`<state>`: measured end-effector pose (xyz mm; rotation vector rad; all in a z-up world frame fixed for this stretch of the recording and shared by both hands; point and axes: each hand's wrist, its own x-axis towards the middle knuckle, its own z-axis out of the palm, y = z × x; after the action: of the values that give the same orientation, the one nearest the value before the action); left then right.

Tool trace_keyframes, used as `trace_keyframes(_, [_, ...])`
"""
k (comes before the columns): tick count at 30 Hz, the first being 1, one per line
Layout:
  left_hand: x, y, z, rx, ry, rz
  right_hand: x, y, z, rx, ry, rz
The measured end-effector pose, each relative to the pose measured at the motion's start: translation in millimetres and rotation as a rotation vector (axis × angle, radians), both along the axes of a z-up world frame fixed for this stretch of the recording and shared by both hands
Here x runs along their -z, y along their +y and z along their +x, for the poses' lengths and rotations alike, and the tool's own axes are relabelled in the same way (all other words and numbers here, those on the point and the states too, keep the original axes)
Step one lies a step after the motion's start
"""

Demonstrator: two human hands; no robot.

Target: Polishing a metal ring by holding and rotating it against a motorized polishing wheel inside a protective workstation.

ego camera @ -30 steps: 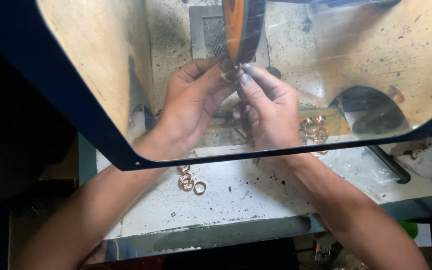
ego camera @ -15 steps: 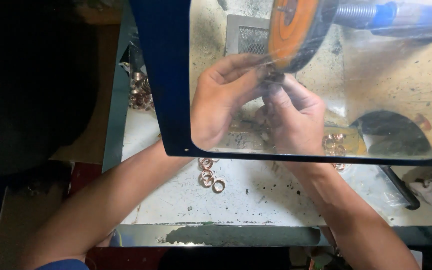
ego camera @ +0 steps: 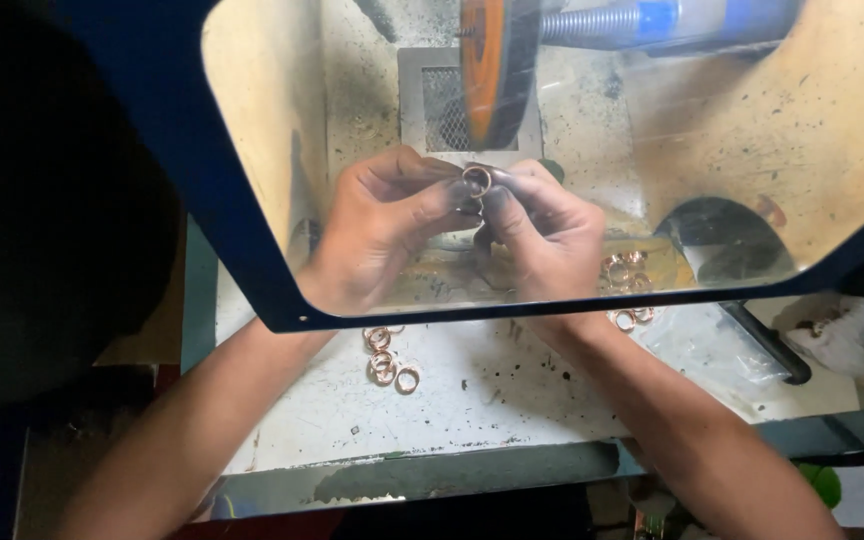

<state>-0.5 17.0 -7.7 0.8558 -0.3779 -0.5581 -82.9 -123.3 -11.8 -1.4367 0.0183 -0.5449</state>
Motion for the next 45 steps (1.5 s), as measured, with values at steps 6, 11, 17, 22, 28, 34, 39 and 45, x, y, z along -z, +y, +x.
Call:
trace_keyframes(6, [15.7,-20.7,9.4,-0.106,0.175,0.181,6.6,-2.7,15.2,0.049,0.181,0.127])
trace_keyframes(11, [5.9,-14.0,5.1,-0.135,0.135,0.21,-6.6,-4.7,10.0,0.016,0.192,-0.037])
trace_keyframes(17, [-4.4,-2.0,-5.5,-0.137,-0.024,0.326,-14.7,1.4,-1.1,0.031,0.181,-0.013])
trace_keyframes(22, [-5.2,-0.8,-5.9,-0.1,-0.199,0.412,-14.6,-5.2,-3.2,0.097,0.13,-0.069])
trace_keyframes(28, [-3.9,-12.0,-0.5,-0.053,-0.142,0.462,-17.7,-7.7,-0.3,0.096,0.227,-0.022])
trace_keyframes(34, [9.1,-26.1,3.8,-0.001,0.275,0.131,-3.7,-16.5,8.7,-0.08,0.349,0.486])
trace_keyframes(39, [9.2,-21.3,6.2,0.017,0.323,0.083,-0.5,-18.6,13.1,-0.131,0.343,0.395])
trace_keyframes(45, [1.5,-9.9,1.8,0.048,-0.045,0.338,-8.3,-41.4,12.0,-0.101,0.236,-0.266])
